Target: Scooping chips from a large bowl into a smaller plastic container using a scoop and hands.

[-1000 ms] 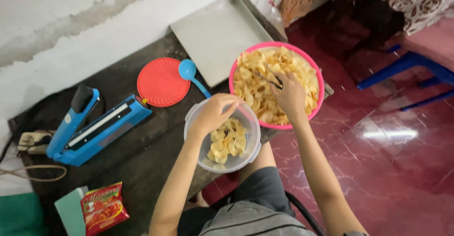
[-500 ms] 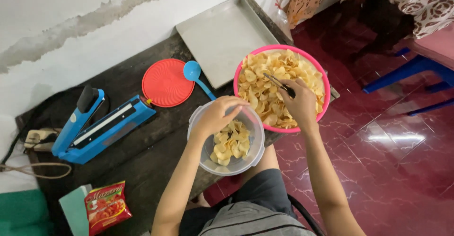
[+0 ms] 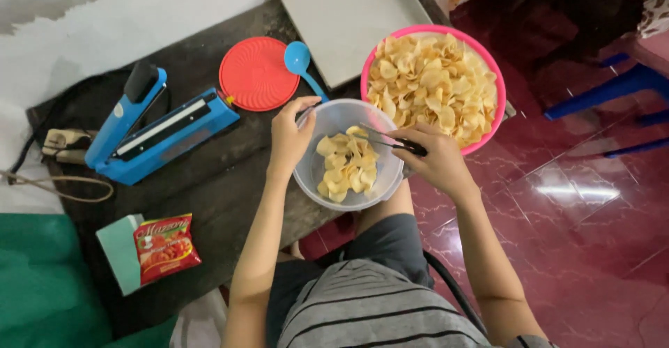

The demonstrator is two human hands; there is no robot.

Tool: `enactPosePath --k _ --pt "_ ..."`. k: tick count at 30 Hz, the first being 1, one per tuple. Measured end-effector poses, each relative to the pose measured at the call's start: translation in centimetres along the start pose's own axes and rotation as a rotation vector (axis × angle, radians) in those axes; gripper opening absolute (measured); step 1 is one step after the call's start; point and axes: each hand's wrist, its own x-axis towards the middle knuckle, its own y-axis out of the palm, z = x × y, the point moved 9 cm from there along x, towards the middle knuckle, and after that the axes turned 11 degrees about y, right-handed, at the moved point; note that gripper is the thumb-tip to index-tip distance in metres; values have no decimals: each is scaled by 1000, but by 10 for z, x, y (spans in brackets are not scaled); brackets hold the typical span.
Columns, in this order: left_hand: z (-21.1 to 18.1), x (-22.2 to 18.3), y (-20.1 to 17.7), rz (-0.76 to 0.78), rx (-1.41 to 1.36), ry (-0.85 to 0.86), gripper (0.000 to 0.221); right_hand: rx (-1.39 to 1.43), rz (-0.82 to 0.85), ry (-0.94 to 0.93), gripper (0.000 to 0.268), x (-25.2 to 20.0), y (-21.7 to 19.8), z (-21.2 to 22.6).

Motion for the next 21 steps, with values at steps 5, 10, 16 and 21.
enactPosePath --k 5,10,16,21 --pt "-12 -10 9 39 78 93 35 -8 7 1 34 -7 2 -6" --pt "-25 -10 10 119 103 45 52 31 -195 140 41 4 -36 -51" --pt "-14 -13 18 236 223 -96 61 -356 -364 405 38 8 -62 -139" --pt "-9 -12 20 259 306 -128 53 -413 -281 495 35 0 -52 -129"
